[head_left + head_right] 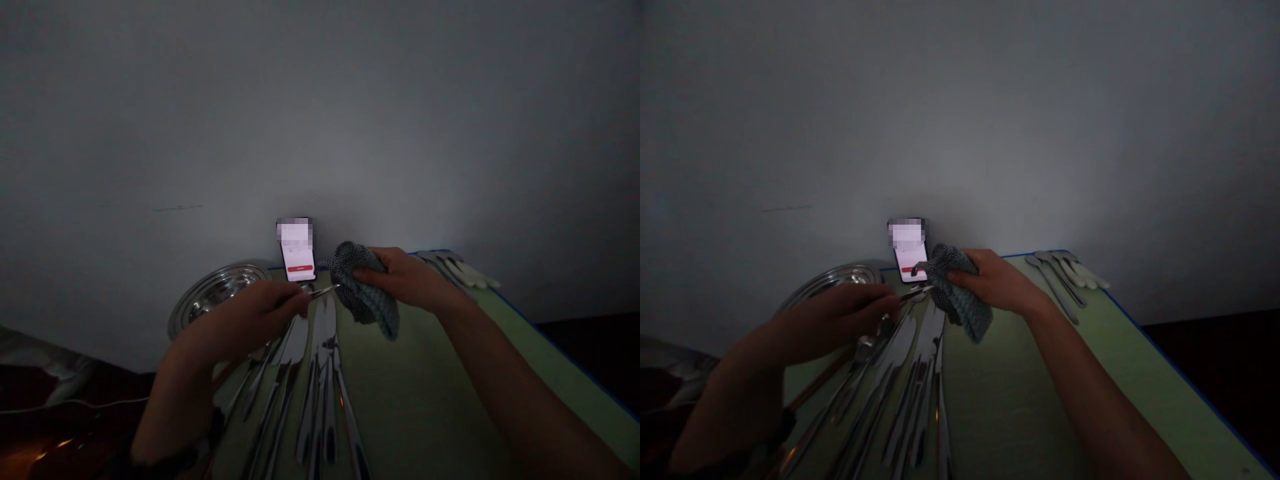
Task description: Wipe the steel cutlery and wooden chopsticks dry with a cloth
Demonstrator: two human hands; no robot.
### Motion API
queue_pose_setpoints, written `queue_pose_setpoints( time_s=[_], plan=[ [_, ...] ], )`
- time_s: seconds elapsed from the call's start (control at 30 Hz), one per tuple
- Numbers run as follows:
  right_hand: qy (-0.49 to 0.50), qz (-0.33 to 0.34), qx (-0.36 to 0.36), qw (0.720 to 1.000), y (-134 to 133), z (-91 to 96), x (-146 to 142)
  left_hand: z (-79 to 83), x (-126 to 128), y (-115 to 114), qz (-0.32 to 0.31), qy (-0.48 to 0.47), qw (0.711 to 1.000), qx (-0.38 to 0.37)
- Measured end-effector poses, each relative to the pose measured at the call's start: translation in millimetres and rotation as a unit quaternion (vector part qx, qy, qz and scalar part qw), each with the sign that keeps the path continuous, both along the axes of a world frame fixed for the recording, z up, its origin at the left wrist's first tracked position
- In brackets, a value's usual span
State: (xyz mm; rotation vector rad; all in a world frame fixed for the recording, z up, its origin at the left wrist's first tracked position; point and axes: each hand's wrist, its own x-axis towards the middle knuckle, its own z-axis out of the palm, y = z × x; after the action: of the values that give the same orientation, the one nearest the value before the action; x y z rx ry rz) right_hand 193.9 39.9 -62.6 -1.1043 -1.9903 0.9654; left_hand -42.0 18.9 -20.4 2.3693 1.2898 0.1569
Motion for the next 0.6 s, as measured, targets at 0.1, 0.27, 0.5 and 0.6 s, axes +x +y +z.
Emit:
queue_pose_setpoints(
  time_s=[0.1, 0.27, 0.5, 0.6],
  plan=[
    [0.008, 0.018, -0.005, 1.000, 0, -1.9, 1, 0.9, -2, 1, -0.001, 0.007, 1.000, 0.022],
    [0.009, 0.047, -0.021, 0.999, -2, 0.5, -1, 2.4, 0, 0, -0.012, 0.013, 0.999, 0.043],
    [0.004, 0.034, -0.015, 0.999, -4, 4.0, -1, 6.8, 6, -3, -0.009, -0.003, 0.999, 0.049],
    [0.001, 0.034, -0.015, 0.999, -4, 4.1, -2, 7.2, 9, -4, -0.004, 0.001, 0.999, 0.046]
  ],
)
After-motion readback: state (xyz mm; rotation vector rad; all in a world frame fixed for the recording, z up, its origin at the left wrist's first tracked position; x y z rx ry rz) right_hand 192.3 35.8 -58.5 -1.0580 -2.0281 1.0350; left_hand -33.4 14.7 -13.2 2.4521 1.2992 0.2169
